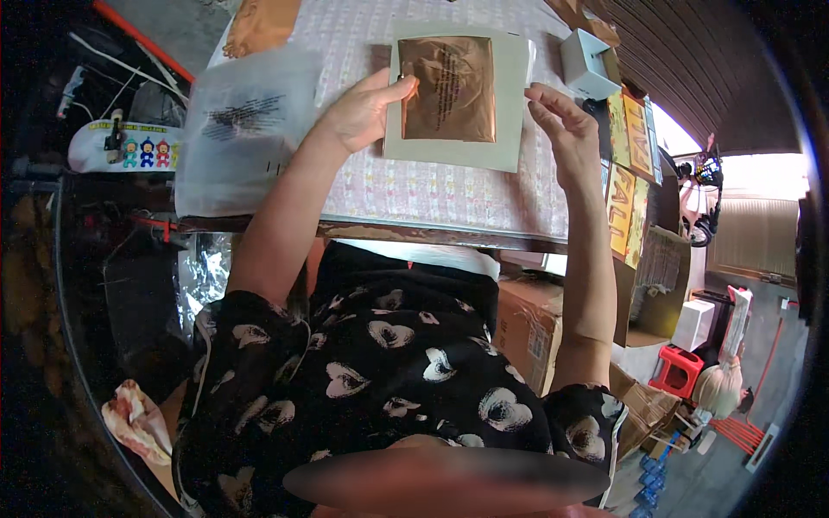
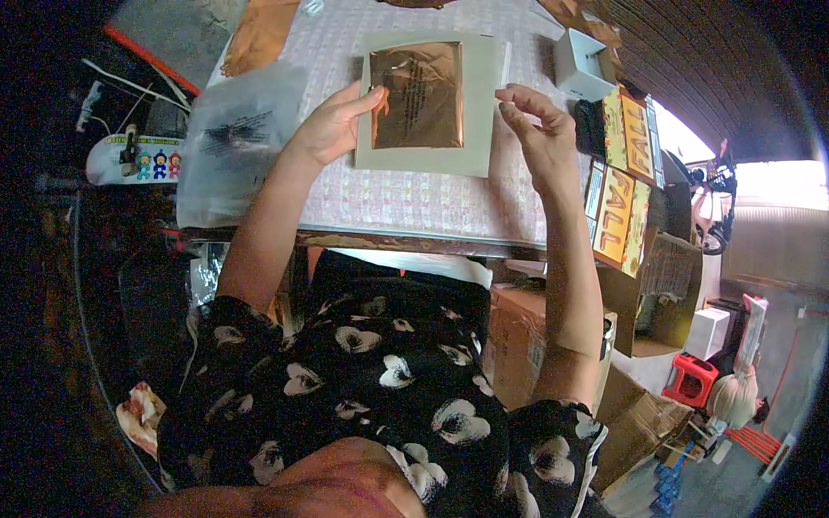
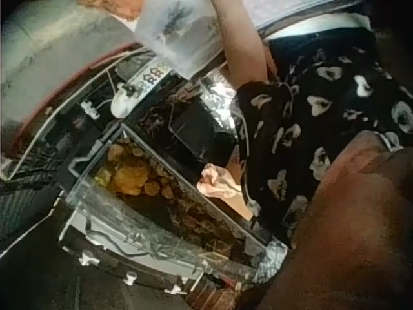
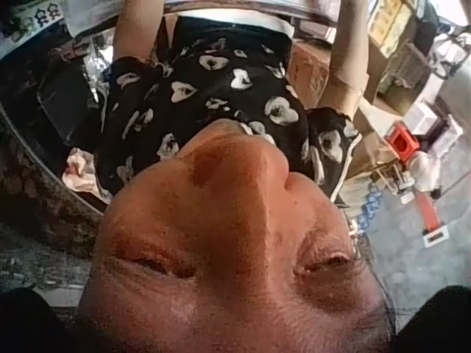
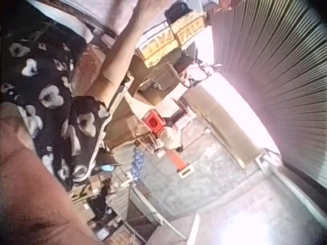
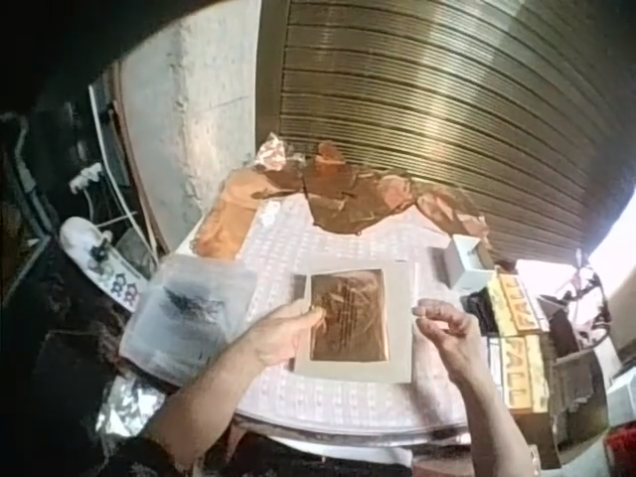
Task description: Packaging copper sheets into protective sleeves and preparing a metallic balloon.
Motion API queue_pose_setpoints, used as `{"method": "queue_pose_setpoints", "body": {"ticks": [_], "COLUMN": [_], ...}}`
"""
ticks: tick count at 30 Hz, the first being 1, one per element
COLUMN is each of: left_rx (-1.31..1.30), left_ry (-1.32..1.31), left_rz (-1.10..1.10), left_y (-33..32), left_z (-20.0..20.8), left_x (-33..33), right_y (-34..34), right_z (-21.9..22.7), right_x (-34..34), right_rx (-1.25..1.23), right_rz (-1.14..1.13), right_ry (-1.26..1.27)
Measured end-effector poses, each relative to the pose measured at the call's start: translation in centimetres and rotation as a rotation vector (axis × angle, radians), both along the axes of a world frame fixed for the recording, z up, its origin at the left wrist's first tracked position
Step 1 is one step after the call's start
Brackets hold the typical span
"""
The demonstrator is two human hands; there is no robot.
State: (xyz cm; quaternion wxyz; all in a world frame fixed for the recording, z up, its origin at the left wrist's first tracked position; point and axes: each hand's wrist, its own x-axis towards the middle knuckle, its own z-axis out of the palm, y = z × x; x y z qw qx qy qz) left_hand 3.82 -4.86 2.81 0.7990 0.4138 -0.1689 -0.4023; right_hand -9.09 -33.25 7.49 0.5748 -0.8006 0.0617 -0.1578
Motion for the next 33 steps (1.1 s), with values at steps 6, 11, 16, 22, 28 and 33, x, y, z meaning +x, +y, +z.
{"method": "queue_pose_setpoints", "body": {"ticks": [6, 11, 16, 22, 28, 33], "left_rx": [-0.044, -0.029, -0.026, -0.084, -0.097, -0.126], "left_ry": [-0.018, -0.022, -0.022, 0.045, 0.057, 0.04], "left_rz": [0.0, 0.007, -0.013, -0.017, -0.011, -0.019], "left_y": [-0.3, -0.2, 0.0, 0.0, 0.0, -0.1], "left_z": [-0.9, -1.0, -0.5, -2.1, -2.1, -0.7], "left_x": [0.3, 0.3, 0.1, 1.0, 1.0, 0.3], "right_y": [1.1, 1.0, 0.9, 2.0, 2.1, 2.2], "right_z": [1.2, 1.1, 0.9, 1.0, 0.9, 0.1], "right_x": [-0.2, -0.4, -0.5, -0.7, -0.7, -0.7], "right_rx": [0.072, 0.065, 0.008, 0.111, 0.188, 0.267], "right_rz": [-0.026, -0.002, 0.026, 0.01, 0.008, 0.028], "right_ry": [0.014, -0.041, -0.037, 0.002, 0.025, 0.001]}}
